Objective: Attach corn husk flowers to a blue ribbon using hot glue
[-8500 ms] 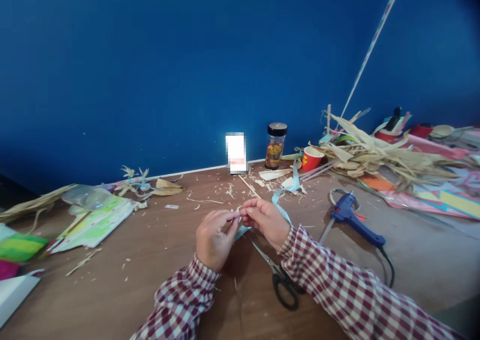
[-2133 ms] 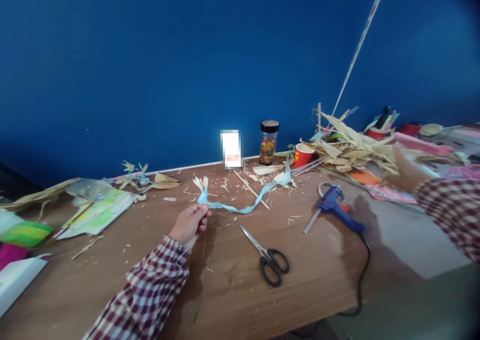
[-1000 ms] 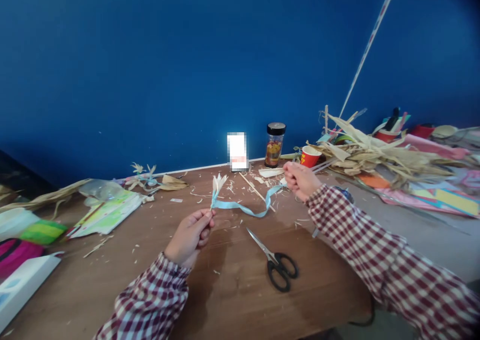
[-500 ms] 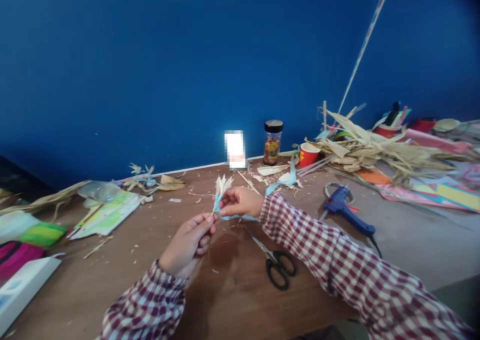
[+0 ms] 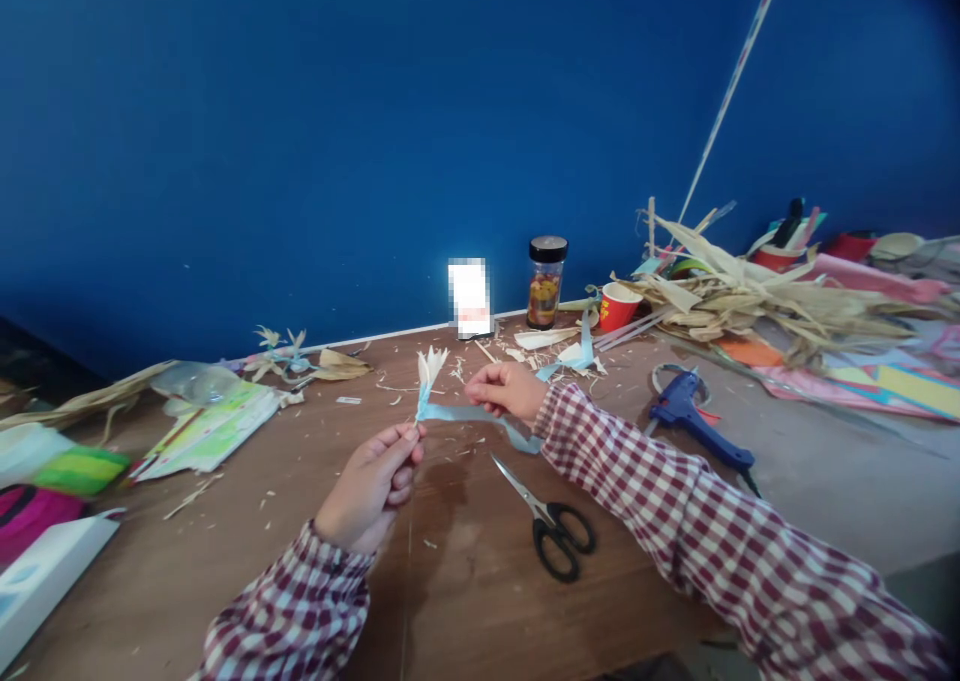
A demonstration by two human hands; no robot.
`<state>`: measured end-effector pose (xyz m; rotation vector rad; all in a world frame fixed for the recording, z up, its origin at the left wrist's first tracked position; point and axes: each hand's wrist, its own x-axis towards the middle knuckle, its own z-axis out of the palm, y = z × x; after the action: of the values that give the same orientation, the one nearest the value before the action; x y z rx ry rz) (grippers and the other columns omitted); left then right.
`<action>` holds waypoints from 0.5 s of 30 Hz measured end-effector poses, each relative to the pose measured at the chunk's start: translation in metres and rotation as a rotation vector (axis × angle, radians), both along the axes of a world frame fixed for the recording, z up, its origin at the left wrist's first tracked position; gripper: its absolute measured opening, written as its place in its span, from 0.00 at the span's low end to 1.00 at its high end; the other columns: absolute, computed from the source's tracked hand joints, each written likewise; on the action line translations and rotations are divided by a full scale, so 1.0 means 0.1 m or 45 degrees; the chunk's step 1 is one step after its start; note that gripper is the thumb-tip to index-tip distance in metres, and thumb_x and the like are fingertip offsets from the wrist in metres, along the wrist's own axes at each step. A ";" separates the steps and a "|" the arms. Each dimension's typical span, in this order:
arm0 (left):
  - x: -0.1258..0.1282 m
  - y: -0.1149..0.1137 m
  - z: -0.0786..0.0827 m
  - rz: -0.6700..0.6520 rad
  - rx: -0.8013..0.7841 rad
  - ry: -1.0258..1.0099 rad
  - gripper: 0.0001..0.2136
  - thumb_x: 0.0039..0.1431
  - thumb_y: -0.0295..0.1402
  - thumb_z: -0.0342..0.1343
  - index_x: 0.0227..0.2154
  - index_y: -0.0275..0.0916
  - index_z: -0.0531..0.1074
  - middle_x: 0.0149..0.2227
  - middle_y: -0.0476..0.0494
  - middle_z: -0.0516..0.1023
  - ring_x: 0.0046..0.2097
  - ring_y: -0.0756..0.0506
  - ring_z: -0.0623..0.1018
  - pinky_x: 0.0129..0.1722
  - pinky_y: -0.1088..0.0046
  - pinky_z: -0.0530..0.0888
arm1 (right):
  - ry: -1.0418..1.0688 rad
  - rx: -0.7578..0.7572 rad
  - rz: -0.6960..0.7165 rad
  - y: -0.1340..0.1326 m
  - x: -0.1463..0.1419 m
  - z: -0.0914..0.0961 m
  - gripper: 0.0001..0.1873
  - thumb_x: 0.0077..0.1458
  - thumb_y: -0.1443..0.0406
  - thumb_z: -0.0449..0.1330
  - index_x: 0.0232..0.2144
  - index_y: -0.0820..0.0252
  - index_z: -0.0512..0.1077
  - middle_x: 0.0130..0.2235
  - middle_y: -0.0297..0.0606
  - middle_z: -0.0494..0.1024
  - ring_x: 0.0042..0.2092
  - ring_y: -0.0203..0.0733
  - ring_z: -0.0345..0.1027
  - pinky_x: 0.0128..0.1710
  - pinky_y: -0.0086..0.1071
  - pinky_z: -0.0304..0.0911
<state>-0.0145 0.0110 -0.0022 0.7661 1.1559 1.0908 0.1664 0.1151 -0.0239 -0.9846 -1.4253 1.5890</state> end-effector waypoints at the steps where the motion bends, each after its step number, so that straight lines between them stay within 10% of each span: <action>1: -0.02 0.00 0.00 0.007 0.002 -0.010 0.09 0.48 0.33 0.57 0.29 0.35 0.65 0.21 0.55 0.63 0.16 0.61 0.53 0.11 0.88 0.48 | 0.045 -0.040 -0.099 0.03 0.05 0.00 0.05 0.42 0.67 0.63 0.23 0.65 0.71 0.22 0.33 0.72 0.20 0.28 0.61 0.16 0.20 0.56; 8: -0.09 0.04 0.06 0.027 0.002 -0.035 0.07 0.49 0.31 0.56 0.29 0.34 0.65 0.21 0.55 0.62 0.16 0.61 0.53 0.11 0.89 0.49 | 0.277 -0.067 -0.511 -0.11 0.24 0.19 0.11 0.56 0.63 0.50 0.29 0.64 0.69 0.25 0.33 0.71 0.22 0.25 0.61 0.19 0.18 0.59; 12: -0.03 0.04 0.11 -0.019 -0.012 -0.040 0.08 0.49 0.32 0.57 0.30 0.35 0.65 0.21 0.56 0.61 0.16 0.61 0.51 0.11 0.89 0.48 | 0.183 -0.167 0.221 -0.52 -0.05 0.16 0.11 0.54 0.62 0.53 0.32 0.63 0.72 0.31 0.39 0.74 0.25 0.31 0.67 0.21 0.23 0.62; 15: 0.05 0.01 0.15 -0.054 -0.018 -0.042 0.07 0.49 0.32 0.56 0.29 0.35 0.65 0.21 0.56 0.61 0.16 0.61 0.52 0.11 0.89 0.48 | 0.152 -0.321 0.322 -0.69 -0.31 0.07 0.08 0.52 0.66 0.54 0.34 0.58 0.71 0.34 0.35 0.72 0.24 0.30 0.67 0.21 0.24 0.62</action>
<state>-0.0099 0.0120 0.0132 0.7555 1.1136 1.0557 0.1358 0.0459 -0.0172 -0.8573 -1.3304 2.0174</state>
